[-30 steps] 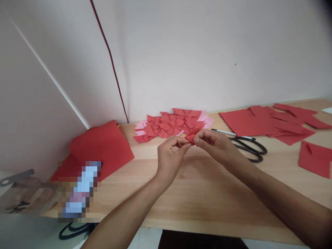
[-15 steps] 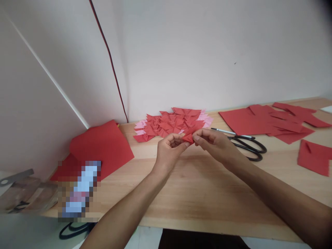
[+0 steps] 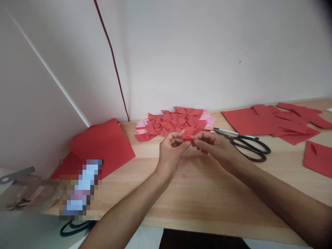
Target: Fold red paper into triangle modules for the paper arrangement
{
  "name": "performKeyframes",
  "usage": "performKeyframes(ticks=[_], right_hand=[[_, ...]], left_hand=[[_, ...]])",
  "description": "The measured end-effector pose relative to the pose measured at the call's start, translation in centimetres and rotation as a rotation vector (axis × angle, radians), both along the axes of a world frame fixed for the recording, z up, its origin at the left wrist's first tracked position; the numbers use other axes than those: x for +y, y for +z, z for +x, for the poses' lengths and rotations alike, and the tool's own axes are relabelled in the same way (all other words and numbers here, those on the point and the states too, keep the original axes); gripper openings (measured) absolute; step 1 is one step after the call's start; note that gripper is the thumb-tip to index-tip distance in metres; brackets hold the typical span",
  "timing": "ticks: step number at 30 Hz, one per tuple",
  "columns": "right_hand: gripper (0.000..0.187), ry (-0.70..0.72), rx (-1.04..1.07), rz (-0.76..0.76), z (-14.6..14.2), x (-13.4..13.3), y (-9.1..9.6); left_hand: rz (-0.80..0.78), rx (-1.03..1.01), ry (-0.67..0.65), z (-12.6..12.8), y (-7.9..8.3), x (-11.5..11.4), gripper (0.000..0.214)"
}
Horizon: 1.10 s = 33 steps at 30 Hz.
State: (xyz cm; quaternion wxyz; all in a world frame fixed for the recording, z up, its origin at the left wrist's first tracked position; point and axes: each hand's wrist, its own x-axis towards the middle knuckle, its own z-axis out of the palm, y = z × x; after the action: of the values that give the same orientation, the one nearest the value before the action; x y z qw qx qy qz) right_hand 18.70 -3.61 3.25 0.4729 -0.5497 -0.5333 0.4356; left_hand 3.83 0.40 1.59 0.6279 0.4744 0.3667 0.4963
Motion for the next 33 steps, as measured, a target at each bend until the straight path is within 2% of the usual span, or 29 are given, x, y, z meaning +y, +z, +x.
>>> performKeyframes(ticks=[5, 8, 11, 17, 21, 27, 33], right_hand=[[0.018, -0.034, 0.02, -0.002, -0.1, 0.0, -0.1], [0.017, -0.021, -0.013, 0.033, 0.0, -0.1, 0.0], [0.016, 0.013, -0.048, 0.078, 0.0, 0.0, -0.1], [0.015, 0.009, -0.227, 0.126, 0.1, 0.4, -1.2], [0.013, 0.073, -0.177, 0.167, 0.1, 0.4, -1.7], [0.012, 0.086, -0.178, 0.114, 0.2, 0.6, -1.9], [0.01, 0.087, -0.179, 0.122, 0.5, 0.7, -1.8]], left_hand=[[0.027, 0.007, -0.106, -0.1, -0.1, 0.1, 0.024], [0.079, 0.087, -0.18, -0.2, 0.2, 0.2, 0.016], [0.101, 0.143, -0.217, -0.2, 0.4, 0.1, 0.017], [0.099, 0.193, -0.23, -0.1, 0.3, 0.1, 0.011], [0.139, 0.186, -0.228, -0.2, 0.1, 0.1, 0.008], [0.151, 0.213, -0.195, -0.3, -0.1, 0.2, 0.012], [0.128, 0.261, -0.269, -0.3, -0.2, 0.4, 0.008]])
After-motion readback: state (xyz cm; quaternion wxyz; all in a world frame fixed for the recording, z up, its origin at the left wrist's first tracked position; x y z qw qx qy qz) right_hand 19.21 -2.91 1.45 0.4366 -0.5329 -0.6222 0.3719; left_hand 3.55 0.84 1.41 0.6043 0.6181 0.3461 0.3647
